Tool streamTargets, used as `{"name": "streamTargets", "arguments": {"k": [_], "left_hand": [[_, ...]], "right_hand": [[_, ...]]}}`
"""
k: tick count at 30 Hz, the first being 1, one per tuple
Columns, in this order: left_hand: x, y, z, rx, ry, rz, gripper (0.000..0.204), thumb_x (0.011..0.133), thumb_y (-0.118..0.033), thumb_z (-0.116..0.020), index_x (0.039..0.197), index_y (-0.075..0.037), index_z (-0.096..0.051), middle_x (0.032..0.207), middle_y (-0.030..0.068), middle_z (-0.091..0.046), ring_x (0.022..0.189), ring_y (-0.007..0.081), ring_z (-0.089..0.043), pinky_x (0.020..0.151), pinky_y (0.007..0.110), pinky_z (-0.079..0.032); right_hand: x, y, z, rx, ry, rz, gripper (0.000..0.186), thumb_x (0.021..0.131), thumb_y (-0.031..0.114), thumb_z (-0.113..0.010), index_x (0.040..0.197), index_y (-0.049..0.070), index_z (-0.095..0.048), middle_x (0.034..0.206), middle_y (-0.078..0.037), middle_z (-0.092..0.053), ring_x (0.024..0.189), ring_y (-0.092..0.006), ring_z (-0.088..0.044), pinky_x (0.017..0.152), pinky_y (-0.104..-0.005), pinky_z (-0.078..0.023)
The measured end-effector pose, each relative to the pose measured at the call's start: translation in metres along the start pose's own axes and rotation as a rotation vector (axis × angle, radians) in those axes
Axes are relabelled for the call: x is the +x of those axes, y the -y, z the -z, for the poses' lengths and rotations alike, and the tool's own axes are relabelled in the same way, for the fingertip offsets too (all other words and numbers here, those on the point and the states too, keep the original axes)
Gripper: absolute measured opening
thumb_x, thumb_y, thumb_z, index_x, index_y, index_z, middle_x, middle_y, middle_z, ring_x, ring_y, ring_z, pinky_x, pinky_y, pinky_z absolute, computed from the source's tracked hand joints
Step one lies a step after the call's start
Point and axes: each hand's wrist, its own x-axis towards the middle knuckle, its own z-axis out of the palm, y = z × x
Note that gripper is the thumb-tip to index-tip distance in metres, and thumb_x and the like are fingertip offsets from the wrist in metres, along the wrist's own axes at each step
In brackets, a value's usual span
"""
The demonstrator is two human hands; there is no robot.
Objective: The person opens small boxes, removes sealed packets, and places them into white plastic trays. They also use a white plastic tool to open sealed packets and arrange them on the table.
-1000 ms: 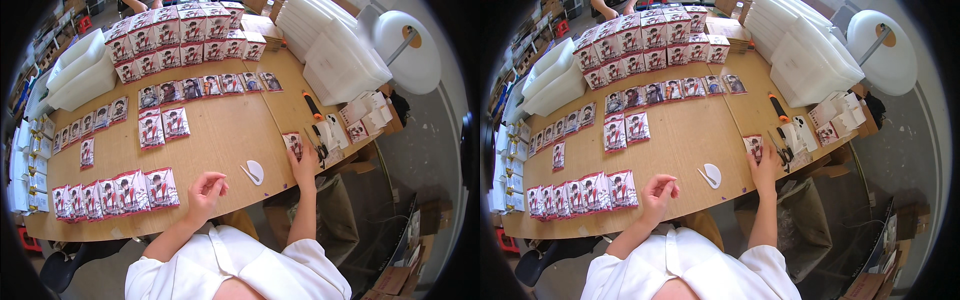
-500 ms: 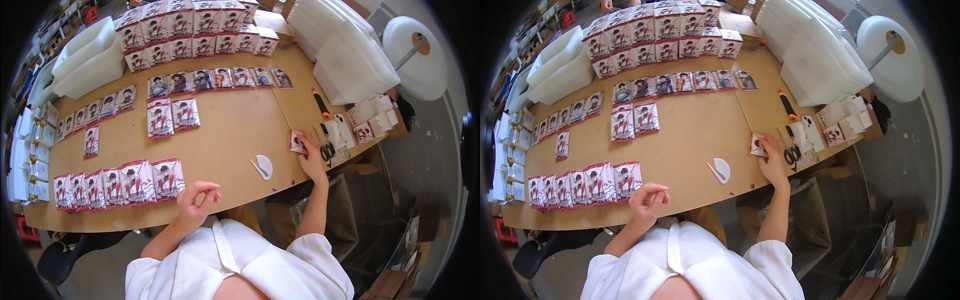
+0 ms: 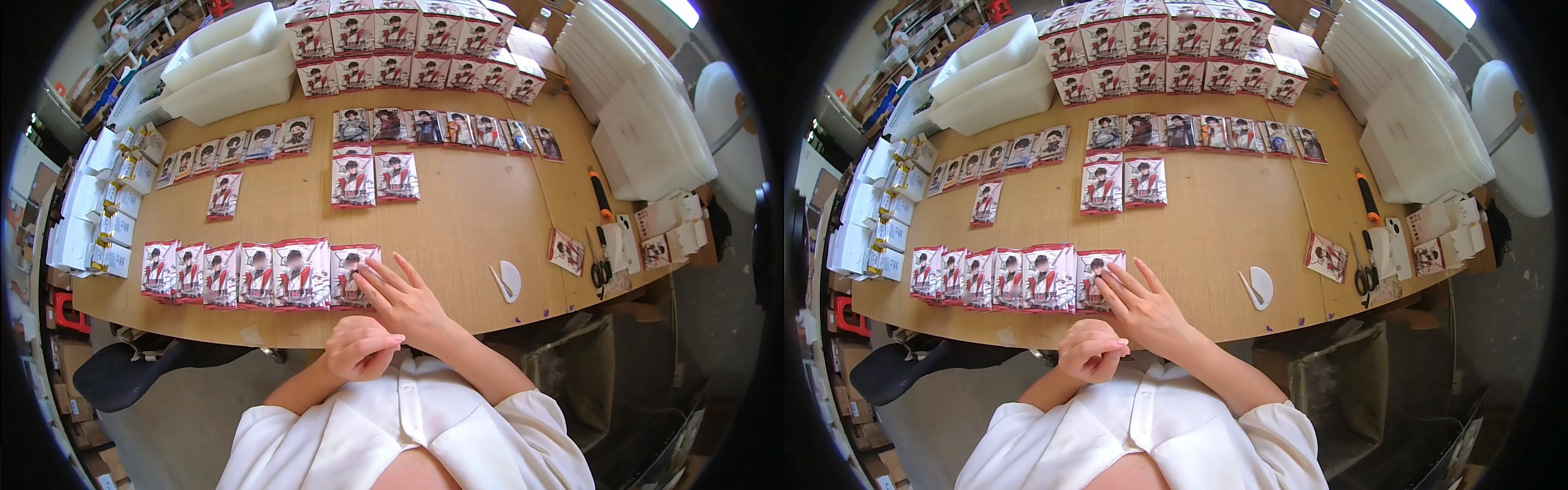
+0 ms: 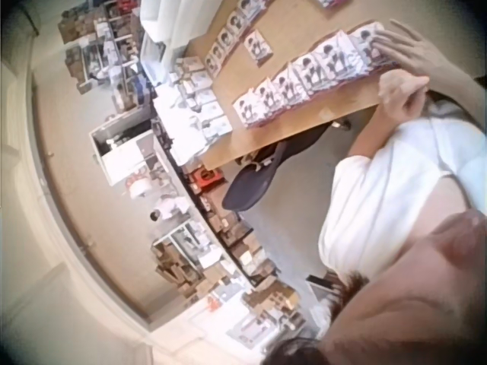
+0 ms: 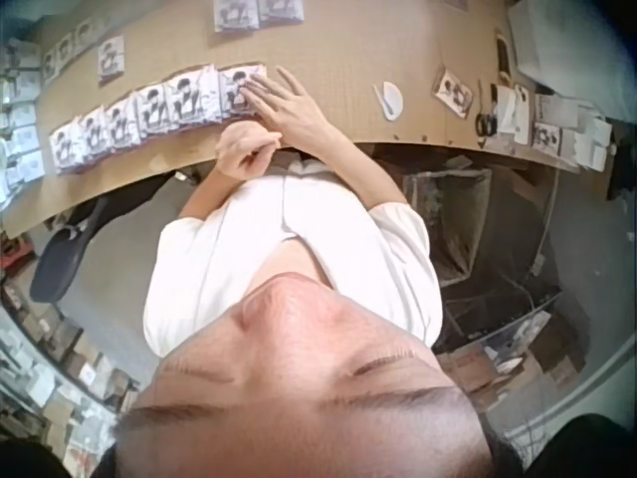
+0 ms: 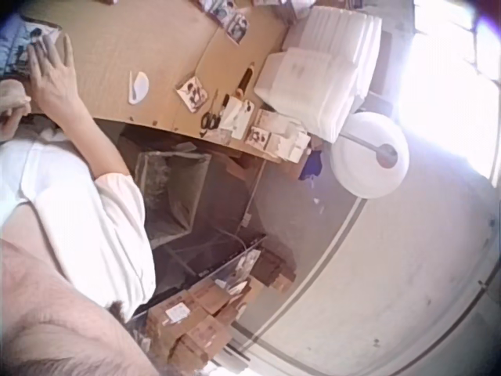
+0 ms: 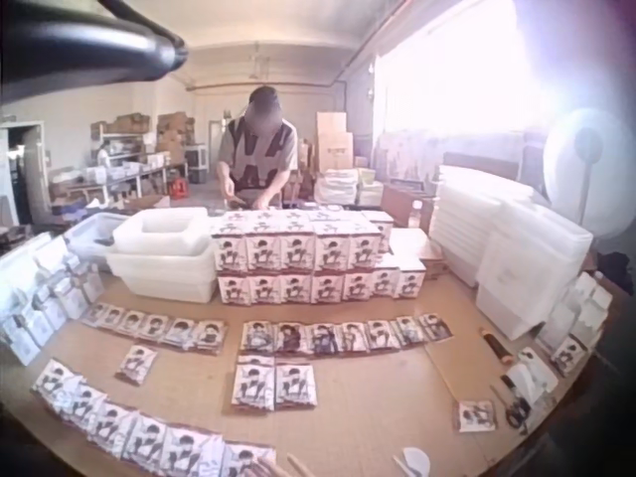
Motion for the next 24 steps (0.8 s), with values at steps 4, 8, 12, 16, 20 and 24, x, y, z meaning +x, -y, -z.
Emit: {"name": "streamTargets", "arguments": {"k": [4,8,12,16,20,24], "left_hand": [[-0.006,-0.005,0.011,0.062,-0.010,0.168,0.018,0.075,0.009,-0.062,0.092,0.003,-0.062,0.069,0.0081,-0.063,0.055,0.0185,-0.061,0.053,0.028,-0.050],[-0.008,-0.010,0.007,0.194,-0.076,0.374,0.019,0.079,0.004,-0.063,0.098,0.003,-0.059,0.085,0.0126,-0.060,0.073,0.0212,-0.060,0.067,0.030,-0.049],[0.000,-0.011,-0.004,0.266,-0.035,0.560,0.050,0.087,-0.014,-0.062,0.129,0.004,-0.042,0.130,0.0202,-0.037,0.119,0.0289,-0.042,0.100,0.040,-0.034],[-0.011,-0.001,-0.031,-0.452,-0.155,0.958,0.048,0.093,-0.016,-0.057,0.134,0.003,-0.039,0.133,0.0137,-0.042,0.117,0.0204,-0.047,0.099,0.034,-0.038],[0.002,0.015,-0.028,-1.086,-0.068,1.185,0.051,0.095,-0.024,-0.052,0.135,0.002,-0.038,0.110,0.0057,-0.048,0.093,0.0148,-0.049,0.081,0.029,-0.041],[0.003,0.012,-0.025,-1.421,-0.066,1.158,0.062,0.096,-0.045,-0.044,0.136,0.002,-0.037,0.082,0.0009,-0.042,0.065,0.0097,-0.044,0.056,0.023,-0.034]], "right_hand": [[-0.010,0.002,0.000,0.084,-0.028,0.013,0.049,0.079,0.017,-0.063,0.123,-0.001,-0.054,0.130,-0.014,-0.054,0.125,-0.0273,-0.048,0.105,-0.0465,-0.036],[-0.029,-0.005,0.007,0.213,-0.213,-0.015,0.044,0.077,0.008,-0.063,0.118,-0.005,-0.057,0.122,-0.017,-0.058,0.116,-0.0305,-0.056,0.090,-0.0411,-0.051],[-0.047,0.000,0.027,-0.014,-0.404,0.106,0.026,0.072,-0.002,-0.063,0.097,-0.009,-0.066,0.108,-0.017,-0.064,0.109,-0.0316,-0.060,0.088,-0.0371,-0.055],[-0.053,0.012,0.034,0.043,-0.446,0.295,0.018,0.073,-0.003,-0.060,0.088,-0.008,-0.069,0.099,-0.015,-0.067,0.099,-0.0320,-0.064,0.088,-0.0388,-0.056],[-0.076,0.004,0.053,0.126,-0.546,0.324,0.015,0.073,-0.003,-0.063,0.087,-0.004,-0.069,0.096,-0.015,-0.066,0.095,-0.0278,-0.064,0.080,-0.0349,-0.056],[-0.093,-0.023,0.071,0.182,-0.664,-0.789,0.029,0.085,0.013,-0.065,0.109,-0.003,-0.060,0.102,-0.017,-0.059,0.079,-0.0262,-0.063,0.063,-0.0322,-0.051]]}}
